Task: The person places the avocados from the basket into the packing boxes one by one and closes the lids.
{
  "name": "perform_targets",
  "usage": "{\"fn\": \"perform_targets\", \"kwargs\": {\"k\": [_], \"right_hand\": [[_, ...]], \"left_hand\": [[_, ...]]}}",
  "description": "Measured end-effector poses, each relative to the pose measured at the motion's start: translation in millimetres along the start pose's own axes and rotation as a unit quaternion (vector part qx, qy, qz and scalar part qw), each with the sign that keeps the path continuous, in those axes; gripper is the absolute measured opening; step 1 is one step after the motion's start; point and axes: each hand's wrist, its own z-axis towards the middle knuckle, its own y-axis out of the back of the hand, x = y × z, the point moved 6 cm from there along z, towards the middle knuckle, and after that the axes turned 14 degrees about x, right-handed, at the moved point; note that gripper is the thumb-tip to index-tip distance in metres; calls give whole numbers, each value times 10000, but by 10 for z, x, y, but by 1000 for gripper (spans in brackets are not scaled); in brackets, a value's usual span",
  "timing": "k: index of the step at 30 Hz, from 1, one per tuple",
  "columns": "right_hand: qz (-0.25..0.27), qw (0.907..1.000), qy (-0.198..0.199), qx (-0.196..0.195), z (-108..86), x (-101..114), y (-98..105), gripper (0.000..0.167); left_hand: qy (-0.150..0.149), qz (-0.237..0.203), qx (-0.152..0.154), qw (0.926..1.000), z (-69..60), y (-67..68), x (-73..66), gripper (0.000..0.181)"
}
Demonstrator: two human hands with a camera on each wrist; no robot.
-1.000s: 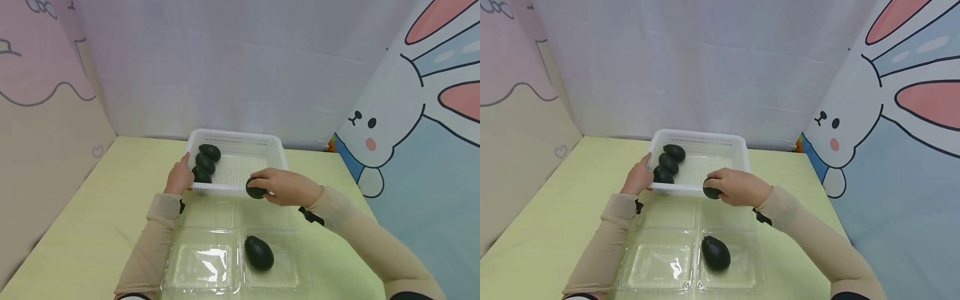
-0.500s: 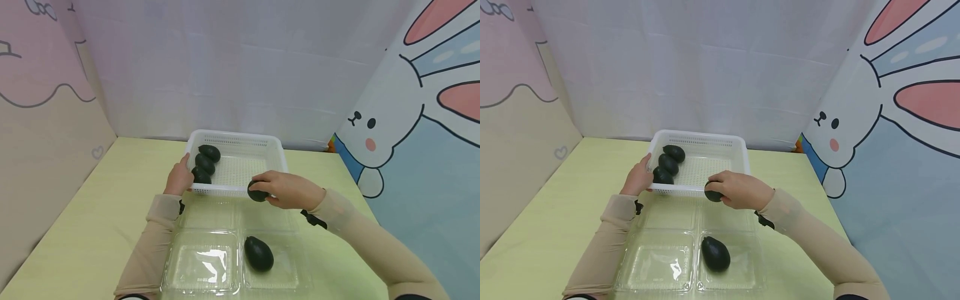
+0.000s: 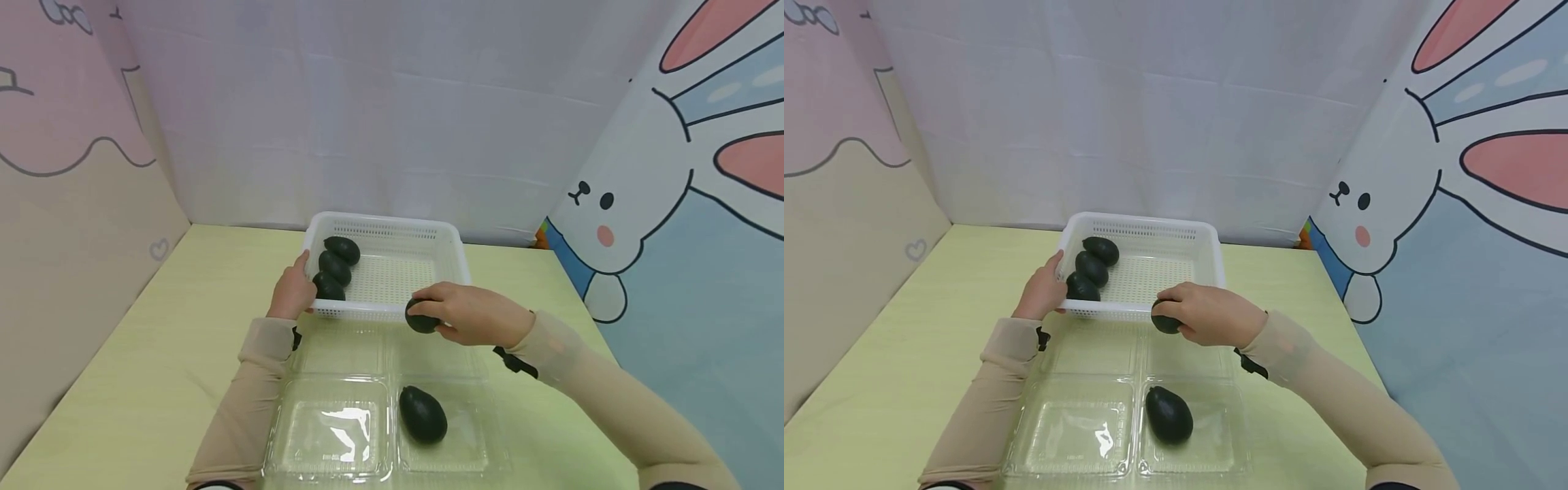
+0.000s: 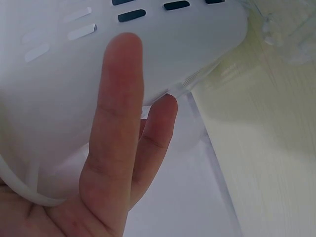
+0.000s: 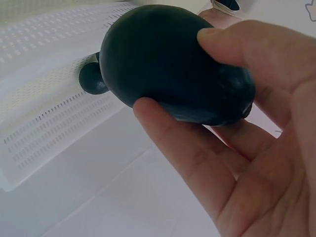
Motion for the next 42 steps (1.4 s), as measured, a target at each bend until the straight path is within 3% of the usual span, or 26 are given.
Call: {"fn": "perform_targets", "kwargs": {"k": [26, 42], "right_hand": [[-80, 9999, 135, -17, -42, 91, -11, 42], [90, 9996, 254, 100, -49, 142, -85, 41]], "left_hand": [[-124, 60, -18, 9999, -5, -6, 1, 75], [-37, -11, 62, 10000, 5, -6, -2, 77]]}}
